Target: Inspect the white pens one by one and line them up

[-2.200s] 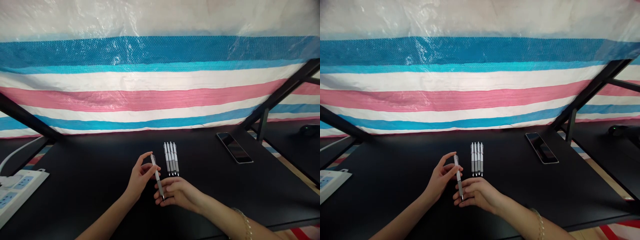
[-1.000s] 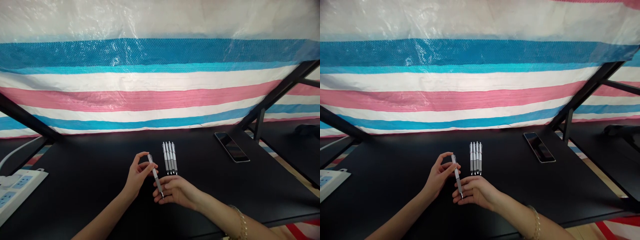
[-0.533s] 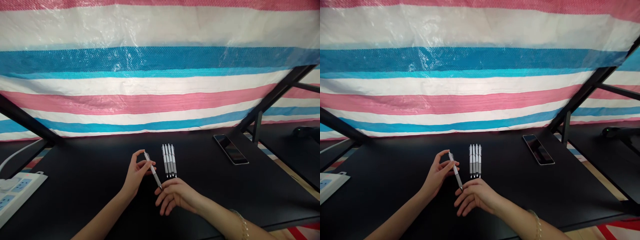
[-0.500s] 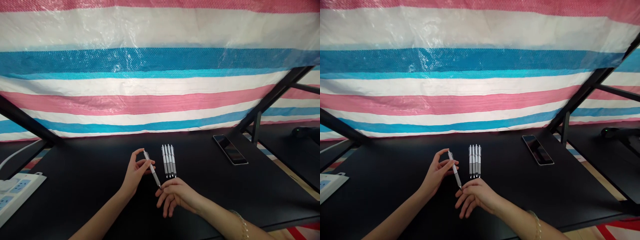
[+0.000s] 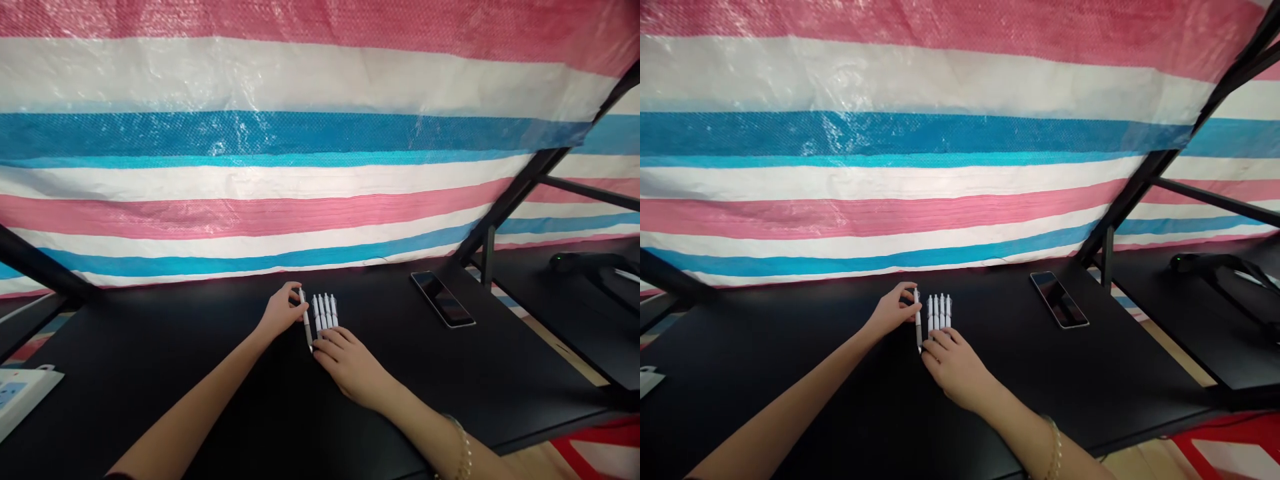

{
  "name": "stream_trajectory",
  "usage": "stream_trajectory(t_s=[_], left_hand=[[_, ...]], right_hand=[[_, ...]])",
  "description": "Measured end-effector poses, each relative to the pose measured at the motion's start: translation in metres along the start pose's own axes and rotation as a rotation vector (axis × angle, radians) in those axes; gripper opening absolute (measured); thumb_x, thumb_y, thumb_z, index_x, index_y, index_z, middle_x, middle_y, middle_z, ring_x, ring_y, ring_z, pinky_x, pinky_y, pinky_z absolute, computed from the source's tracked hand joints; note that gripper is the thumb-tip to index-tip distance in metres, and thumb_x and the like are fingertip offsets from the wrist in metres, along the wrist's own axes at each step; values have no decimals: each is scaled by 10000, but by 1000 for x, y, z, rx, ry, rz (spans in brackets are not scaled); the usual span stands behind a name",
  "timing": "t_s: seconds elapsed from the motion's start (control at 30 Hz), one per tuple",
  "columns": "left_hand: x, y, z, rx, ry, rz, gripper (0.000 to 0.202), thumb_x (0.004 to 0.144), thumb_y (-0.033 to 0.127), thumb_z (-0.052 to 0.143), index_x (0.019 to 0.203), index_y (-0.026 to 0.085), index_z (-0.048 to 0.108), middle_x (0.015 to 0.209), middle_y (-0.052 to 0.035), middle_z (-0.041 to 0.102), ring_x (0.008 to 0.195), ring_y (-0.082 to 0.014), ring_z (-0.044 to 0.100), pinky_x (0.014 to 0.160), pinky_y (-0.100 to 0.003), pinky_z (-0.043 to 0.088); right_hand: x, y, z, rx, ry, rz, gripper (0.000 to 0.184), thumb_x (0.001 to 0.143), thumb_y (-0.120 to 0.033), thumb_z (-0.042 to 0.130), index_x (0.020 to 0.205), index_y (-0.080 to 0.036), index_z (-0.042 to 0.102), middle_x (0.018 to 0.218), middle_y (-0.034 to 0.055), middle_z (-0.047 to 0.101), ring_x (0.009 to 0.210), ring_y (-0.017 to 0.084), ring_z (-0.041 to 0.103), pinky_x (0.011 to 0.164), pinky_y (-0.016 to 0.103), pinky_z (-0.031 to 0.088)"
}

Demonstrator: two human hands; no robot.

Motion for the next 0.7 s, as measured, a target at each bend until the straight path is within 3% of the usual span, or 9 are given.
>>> stream_trajectory(t_s=[0.17,0.33,0.47,0.6,0.67,0.7], left_hand=[[-25,1,1,-3,37,-53,459,657,245,677,1088,188,528,862,-11,548,427,-88,587,424,-240,525],[-68,0,1,-184,-81,-283,516,656,271,698,1120,205,483,838,-14,590,476,-133,636,453,-276,547],[-83,3,-2,-263,-113,-278,484,694,330,678,1118,203,480,804,-17,628,548,-162,656,520,-305,556],[-81,11,-8,-377,-64,-303,411,736,359,655,1083,180,526,881,-67,669,630,-161,663,584,-285,549],[-81,13,-10,-490,-103,-367,376,757,375,639,1064,171,563,955,-102,676,696,-171,673,627,-280,544],[-81,13,-10,-550,-129,-395,364,762,376,638,1056,169,581,980,-110,675,724,-176,676,649,-279,541]], right_hand=[[1,-2,9,-160,20,-63,224,876,-72,384,904,-153,591,917,82,603,965,209,496,951,415,355],[1,-2,3,-67,65,-106,233,884,-88,378,885,-168,596,875,66,595,920,192,493,946,416,357],[-2,-2,-9,265,272,94,272,887,-120,385,1077,-200,562,940,76,589,874,168,521,767,325,447],[-9,-6,-11,540,607,408,184,847,-134,491,961,-228,601,954,75,603,875,171,581,739,294,481],[-12,-11,-8,623,604,402,193,844,-123,493,954,-232,607,984,80,625,865,172,606,714,286,498],[-12,-15,-7,628,548,335,222,852,-114,471,975,-236,611,994,79,636,868,171,615,723,288,500]])
Point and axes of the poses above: each hand's wrist, its own x-axis towards the middle knuckle, its own z-axis out of the palm, y = z × x, the point moved 1 cm from there along x, towards the middle knuckle
